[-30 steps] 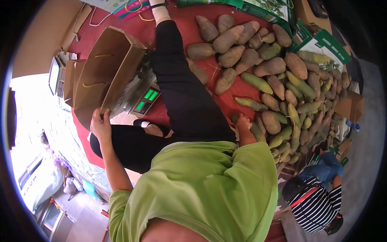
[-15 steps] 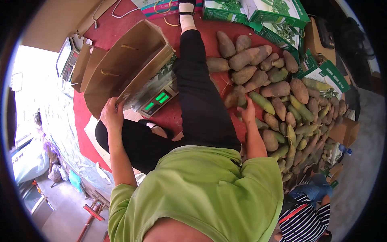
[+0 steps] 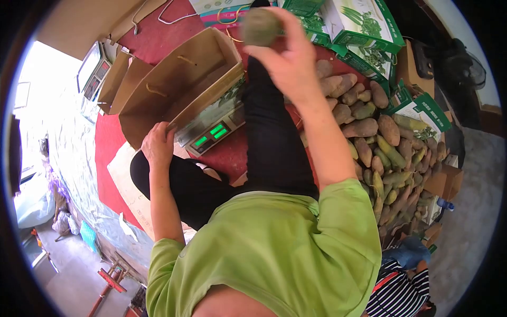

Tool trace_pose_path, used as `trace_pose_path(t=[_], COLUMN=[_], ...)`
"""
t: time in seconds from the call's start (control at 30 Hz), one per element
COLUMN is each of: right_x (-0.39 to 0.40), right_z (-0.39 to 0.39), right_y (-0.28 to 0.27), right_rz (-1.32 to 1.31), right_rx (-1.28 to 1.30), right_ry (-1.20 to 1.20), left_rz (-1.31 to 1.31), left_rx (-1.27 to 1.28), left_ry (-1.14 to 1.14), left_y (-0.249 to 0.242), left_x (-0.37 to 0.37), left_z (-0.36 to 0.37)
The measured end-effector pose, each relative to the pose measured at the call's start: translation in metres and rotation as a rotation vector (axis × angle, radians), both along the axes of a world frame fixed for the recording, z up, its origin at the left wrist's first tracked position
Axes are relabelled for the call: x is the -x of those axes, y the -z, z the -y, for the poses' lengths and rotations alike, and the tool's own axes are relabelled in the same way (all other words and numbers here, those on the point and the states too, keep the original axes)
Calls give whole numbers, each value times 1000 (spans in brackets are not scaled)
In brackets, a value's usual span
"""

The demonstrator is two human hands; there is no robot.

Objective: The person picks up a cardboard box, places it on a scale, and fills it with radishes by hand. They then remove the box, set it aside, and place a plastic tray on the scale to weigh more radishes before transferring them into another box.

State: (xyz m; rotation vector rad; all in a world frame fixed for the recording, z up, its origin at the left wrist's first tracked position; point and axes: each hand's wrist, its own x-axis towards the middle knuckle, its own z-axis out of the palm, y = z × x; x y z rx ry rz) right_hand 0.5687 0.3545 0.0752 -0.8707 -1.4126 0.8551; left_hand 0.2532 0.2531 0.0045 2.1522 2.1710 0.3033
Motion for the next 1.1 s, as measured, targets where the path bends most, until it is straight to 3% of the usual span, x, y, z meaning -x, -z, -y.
trace_pose_path(t=[0.13, 0.17, 0.2, 0.37, 0.47, 0.6, 0.67, 0.73, 0.8, 0.9, 1.1], right_x=[64, 78, 90, 133, 140, 131, 125, 112, 91, 47, -89], right_z=[-10, -9, -15, -7, -6, -10, -7, 1, 8, 25, 78], right_y=[-9, -9, 2, 50, 78, 81, 83, 86, 91, 86, 159], right_rz=[444, 457, 509, 1005, 1109, 1116, 953, 860, 584, 441, 597], right_rx=[-333, -250, -340, -206, -66, 81, 119, 68, -206, -227, 245], right_ry=[80, 2, -17, -52, -37, -70, -104, -50, 61, 251, 436], left_rz=[-16, -12, -4, -22, -27, -37, -44, -50, -58, -49, -94], left_rx=[2, -3, 1, 19, 18, 47, 31, 33, 38, 18, -21], left_ry=[6, 7, 29, 12, 48, 13, 25, 41, 56, 59, 57], left_y=[2, 2, 2, 4, 5, 5, 6, 5, 7, 12, 13], left_x=[3, 2, 2, 2, 3, 1, 0, -2, -2, 3, 3], left_z=[1, 2, 3, 3, 3, 3, 3, 3, 3, 3, 1])
